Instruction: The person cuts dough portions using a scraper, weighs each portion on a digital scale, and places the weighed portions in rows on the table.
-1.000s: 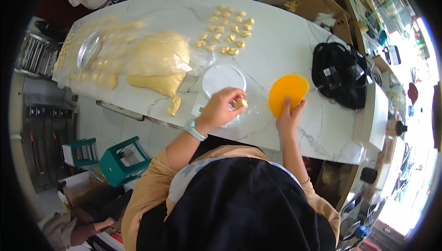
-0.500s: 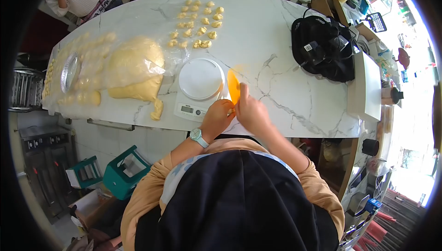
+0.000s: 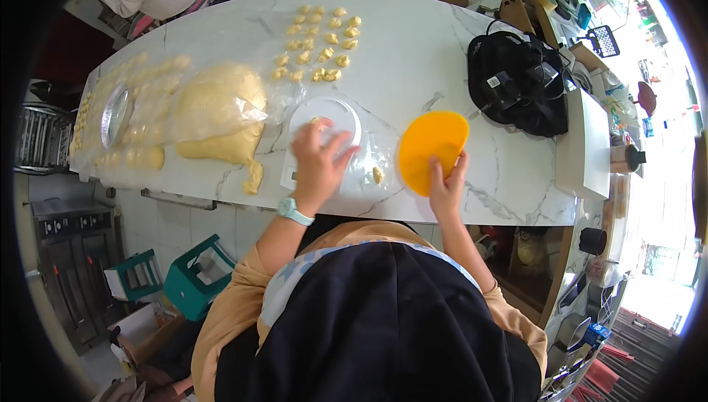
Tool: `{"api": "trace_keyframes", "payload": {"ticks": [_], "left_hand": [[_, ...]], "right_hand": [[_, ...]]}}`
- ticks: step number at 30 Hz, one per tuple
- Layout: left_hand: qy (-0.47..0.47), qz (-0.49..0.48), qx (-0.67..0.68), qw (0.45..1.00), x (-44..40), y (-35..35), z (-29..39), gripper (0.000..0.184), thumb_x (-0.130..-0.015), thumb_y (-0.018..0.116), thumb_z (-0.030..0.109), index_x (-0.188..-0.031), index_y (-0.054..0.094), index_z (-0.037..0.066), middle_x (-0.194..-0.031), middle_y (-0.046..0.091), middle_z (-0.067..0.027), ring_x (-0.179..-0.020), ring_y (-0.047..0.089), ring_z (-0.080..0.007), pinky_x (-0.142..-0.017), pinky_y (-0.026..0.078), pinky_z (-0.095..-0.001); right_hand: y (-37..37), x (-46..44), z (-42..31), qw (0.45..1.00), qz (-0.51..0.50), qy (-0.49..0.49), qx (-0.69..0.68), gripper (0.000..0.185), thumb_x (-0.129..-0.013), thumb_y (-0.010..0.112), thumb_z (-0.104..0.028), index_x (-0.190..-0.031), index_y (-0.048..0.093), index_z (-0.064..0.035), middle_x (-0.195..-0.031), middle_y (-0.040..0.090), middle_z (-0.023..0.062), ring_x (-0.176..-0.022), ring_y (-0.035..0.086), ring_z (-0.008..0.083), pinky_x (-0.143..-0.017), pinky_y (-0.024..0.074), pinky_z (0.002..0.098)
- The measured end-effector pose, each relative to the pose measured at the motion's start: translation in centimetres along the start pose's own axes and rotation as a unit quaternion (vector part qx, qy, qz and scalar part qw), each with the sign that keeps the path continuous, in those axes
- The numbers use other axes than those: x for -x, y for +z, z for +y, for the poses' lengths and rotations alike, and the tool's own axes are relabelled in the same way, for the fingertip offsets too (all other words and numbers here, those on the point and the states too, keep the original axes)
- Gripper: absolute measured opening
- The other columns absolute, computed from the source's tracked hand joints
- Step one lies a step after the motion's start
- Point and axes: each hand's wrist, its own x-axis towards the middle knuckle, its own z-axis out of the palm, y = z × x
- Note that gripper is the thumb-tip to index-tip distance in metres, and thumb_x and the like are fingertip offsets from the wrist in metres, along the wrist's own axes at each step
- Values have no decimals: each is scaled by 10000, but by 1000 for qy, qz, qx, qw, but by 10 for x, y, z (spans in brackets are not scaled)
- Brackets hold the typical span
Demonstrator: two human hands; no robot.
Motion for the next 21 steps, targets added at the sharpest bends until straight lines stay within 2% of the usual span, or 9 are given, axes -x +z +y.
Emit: {"api": "trace_keyframes", "payload": {"ticks": [1, 3, 6, 9, 10, 13, 17, 19, 21], "left_hand": [[25, -44, 76, 996, 7, 11, 4, 241, -796, 734, 231, -988, 687, 93, -1032, 601, -80, -951, 568, -266, -864, 410, -401], [46, -198, 146, 968, 21, 31, 16, 221, -801, 721, 180, -993, 681, 78, -976, 617, -97, -954, 582, -276, -841, 450, -397], [30, -213, 161, 963, 43, 56, 18, 219, -802, 677, 104, -1010, 662, 37, -914, 616, -101, -934, 598, -262, -793, 501, -371], [8, -123, 254, 959, 47, 50, 30, 179, -842, 629, 79, -1014, 648, 31, -883, 628, -100, -878, 617, -259, -765, 528, -352], [5, -98, 243, 965, 46, 43, 35, 169, -874, 610, 90, -1025, 638, 21, -878, 635, -95, -826, 627, -250, -745, 531, -336], [27, -166, 218, 961, 57, 43, 27, 212, -852, 650, 77, -1058, 634, 27, -921, 648, -122, -819, 635, -296, -727, 528, -372], [24, -154, 190, 969, 60, 48, 32, 207, -875, 636, 114, -1059, 621, 20, -910, 641, -120, -826, 629, -301, -736, 523, -371], [21, -147, 192, 970, 58, 42, 34, 178, -890, 621, 126, -1026, 619, 11, -906, 637, -125, -840, 623, -308, -743, 519, -372], [-42, -165, 225, 959, 60, 43, 34, 147, -899, 604, 129, -980, 619, 7, -905, 636, -132, -850, 614, -314, -748, 513, -376]], "right_hand": [[-2, -4, 0, 1000, 17, 4, -23, 409, -946, 550, -110, -1278, 333, -11, -1103, 572, 161, -1025, 578, 200, -850, 457, 314], [-4, -9, 2, 999, 41, -11, -8, 413, -951, 539, -110, -1292, 330, -9, -1151, 541, 144, -1052, 550, 186, -876, 447, 305], [0, -13, 6, 998, 66, -21, 5, 416, -957, 527, -119, -1304, 325, -8, -1158, 538, 149, -1043, 551, 188, -881, 451, 307], [2, -7, 8, 998, 65, 2, 17, 418, -963, 523, -130, -1309, 322, -9, -1163, 537, 150, -1050, 551, 191, -888, 452, 310], [3, -7, 7, 998, 63, -1, 25, 418, -966, 523, -134, -1310, 322, -11, -1166, 538, 149, -1055, 552, 193, -889, 453, 312], [3, -7, 11, 997, 49, -6, 56, 414, -967, 529, -140, -1306, 327, -14, -1162, 545, 147, -1061, 555, 194, -887, 455, 311], [1, -7, 17, 1000, 25, 1, -19, 415, -961, 541, -143, -1295, 333, -11, -1148, 555, 147, -1058, 563, 201, -878, 459, 302], [3, -3, 6, 1000, 12, 5, -12, 424, -960, 548, -145, -1297, 328, -12, -1119, 574, 151, -1024, 580, 198, -858, 468, 300], [5, 2, -7, 999, -18, 3, 35, 434, -957, 552, -149, -1300, 321, -17, -1082, 600, 162, -965, 609, 215, -825, 484, 309]]}}
